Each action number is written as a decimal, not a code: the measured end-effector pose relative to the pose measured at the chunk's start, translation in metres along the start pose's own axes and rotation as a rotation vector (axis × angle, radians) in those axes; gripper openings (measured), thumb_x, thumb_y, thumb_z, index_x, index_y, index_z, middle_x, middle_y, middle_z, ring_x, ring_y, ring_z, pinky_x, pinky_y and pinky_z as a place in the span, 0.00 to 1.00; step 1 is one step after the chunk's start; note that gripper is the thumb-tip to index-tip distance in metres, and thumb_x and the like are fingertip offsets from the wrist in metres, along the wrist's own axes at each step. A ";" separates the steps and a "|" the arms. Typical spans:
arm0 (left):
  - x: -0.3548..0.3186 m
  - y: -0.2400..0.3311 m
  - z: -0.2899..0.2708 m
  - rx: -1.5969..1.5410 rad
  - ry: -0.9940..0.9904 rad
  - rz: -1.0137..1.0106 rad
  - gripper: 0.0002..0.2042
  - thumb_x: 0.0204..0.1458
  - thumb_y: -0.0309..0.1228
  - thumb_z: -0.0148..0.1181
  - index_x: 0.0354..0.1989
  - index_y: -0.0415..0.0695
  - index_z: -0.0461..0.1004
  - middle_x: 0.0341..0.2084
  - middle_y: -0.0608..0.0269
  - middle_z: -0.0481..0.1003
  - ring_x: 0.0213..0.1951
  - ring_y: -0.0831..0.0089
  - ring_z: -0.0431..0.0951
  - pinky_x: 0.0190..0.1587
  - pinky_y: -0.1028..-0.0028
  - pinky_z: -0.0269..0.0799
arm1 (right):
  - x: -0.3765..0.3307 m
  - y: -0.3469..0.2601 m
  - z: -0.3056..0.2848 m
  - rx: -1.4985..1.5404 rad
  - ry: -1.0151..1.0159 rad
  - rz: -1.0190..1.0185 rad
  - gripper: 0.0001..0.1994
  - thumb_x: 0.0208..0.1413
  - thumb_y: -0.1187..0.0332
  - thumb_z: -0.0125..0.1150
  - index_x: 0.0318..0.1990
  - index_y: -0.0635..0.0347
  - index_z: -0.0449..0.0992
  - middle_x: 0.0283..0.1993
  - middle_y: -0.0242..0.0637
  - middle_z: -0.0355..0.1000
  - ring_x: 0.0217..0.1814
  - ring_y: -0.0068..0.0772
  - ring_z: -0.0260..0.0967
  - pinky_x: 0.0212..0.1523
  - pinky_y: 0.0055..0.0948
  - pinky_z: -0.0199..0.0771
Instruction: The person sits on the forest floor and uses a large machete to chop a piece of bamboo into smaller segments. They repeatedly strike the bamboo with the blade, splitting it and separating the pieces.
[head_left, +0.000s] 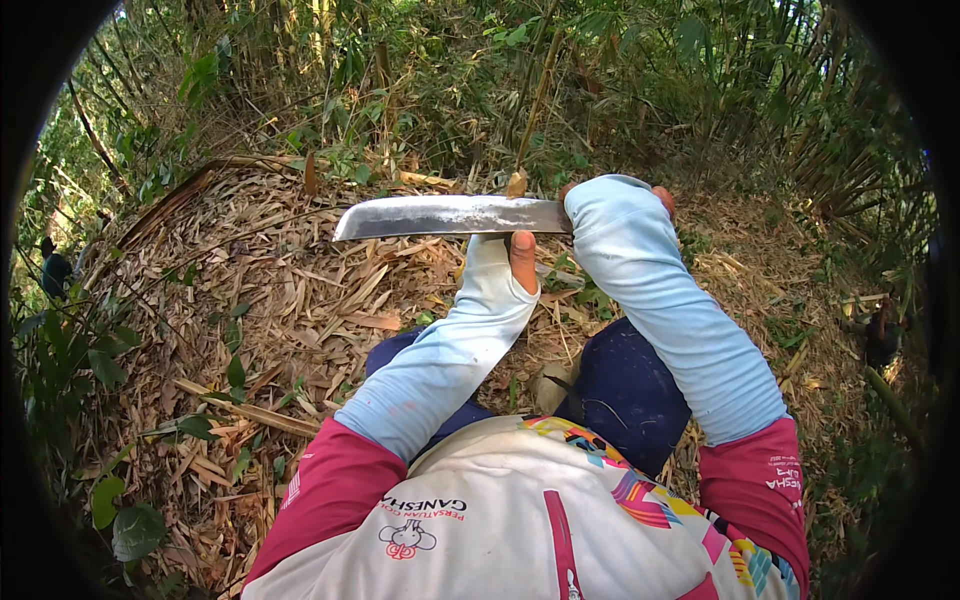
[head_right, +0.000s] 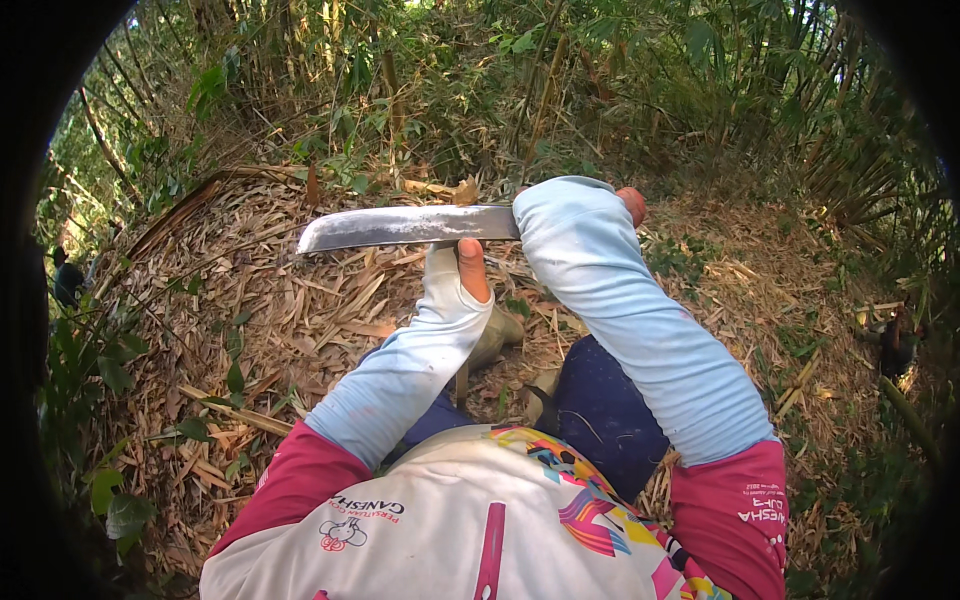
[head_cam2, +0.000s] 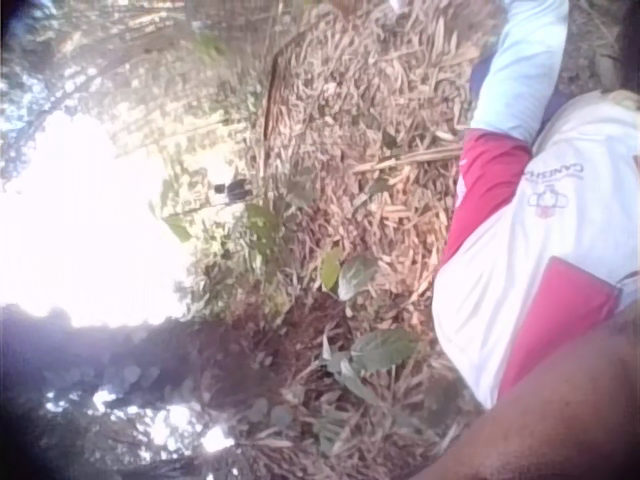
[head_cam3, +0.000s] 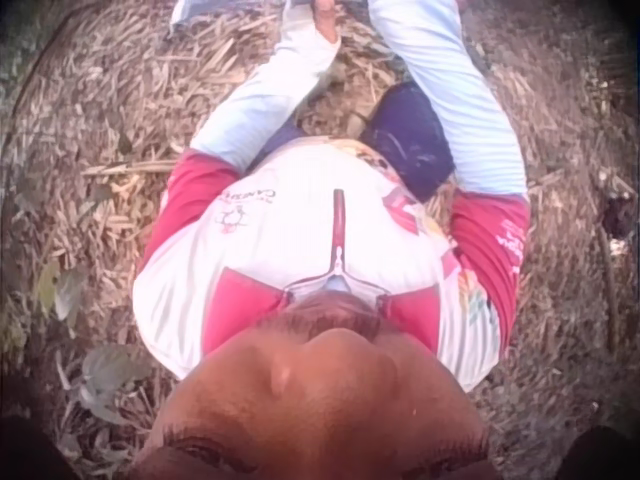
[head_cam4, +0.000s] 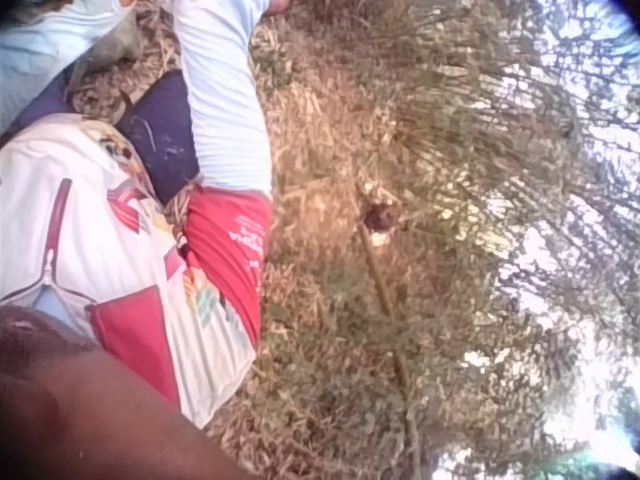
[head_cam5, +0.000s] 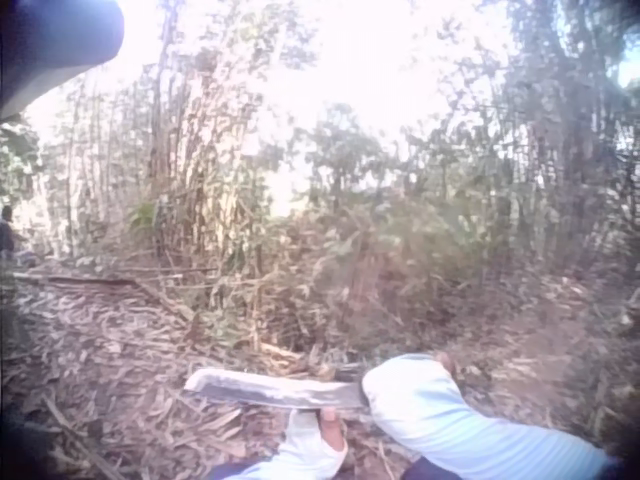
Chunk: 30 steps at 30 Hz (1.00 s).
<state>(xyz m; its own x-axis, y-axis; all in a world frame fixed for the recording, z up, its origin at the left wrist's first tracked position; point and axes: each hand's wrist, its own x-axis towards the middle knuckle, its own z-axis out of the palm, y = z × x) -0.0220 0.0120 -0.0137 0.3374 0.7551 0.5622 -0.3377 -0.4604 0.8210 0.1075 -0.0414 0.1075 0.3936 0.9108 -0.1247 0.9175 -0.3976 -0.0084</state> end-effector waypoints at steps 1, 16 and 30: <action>-0.001 0.001 -0.001 0.000 -0.017 -0.001 0.31 0.58 0.58 0.51 0.51 0.37 0.68 0.43 0.59 0.72 0.46 0.67 0.70 0.50 0.70 0.63 | 0.003 0.000 0.001 0.014 -0.036 0.033 0.18 0.57 0.54 0.46 0.45 0.52 0.75 0.41 0.40 0.77 0.47 0.39 0.74 0.56 0.38 0.61; -0.013 -0.025 0.006 -0.206 0.155 -0.181 0.43 0.39 0.69 0.64 0.51 0.42 0.68 0.34 0.70 0.71 0.28 0.82 0.70 0.24 0.83 0.65 | -0.022 0.002 0.013 0.034 0.193 -0.170 0.18 0.41 0.75 0.64 0.45 0.53 0.77 0.34 0.42 0.76 0.37 0.46 0.74 0.37 0.37 0.73; -0.011 -0.006 0.019 -0.031 0.035 -0.113 0.36 0.52 0.65 0.52 0.51 0.41 0.68 0.34 0.71 0.69 0.33 0.82 0.67 0.33 0.79 0.62 | -0.014 0.014 0.023 -0.067 0.156 -0.059 0.22 0.61 0.46 0.40 0.41 0.52 0.75 0.37 0.38 0.74 0.40 0.37 0.71 0.51 0.40 0.59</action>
<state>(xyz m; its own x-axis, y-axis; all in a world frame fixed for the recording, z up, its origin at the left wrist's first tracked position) -0.0069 -0.0025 -0.0231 0.3444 0.8173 0.4619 -0.3265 -0.3570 0.8752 0.1136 -0.0624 0.0863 0.3383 0.9406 0.0292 0.9390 -0.3394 0.0555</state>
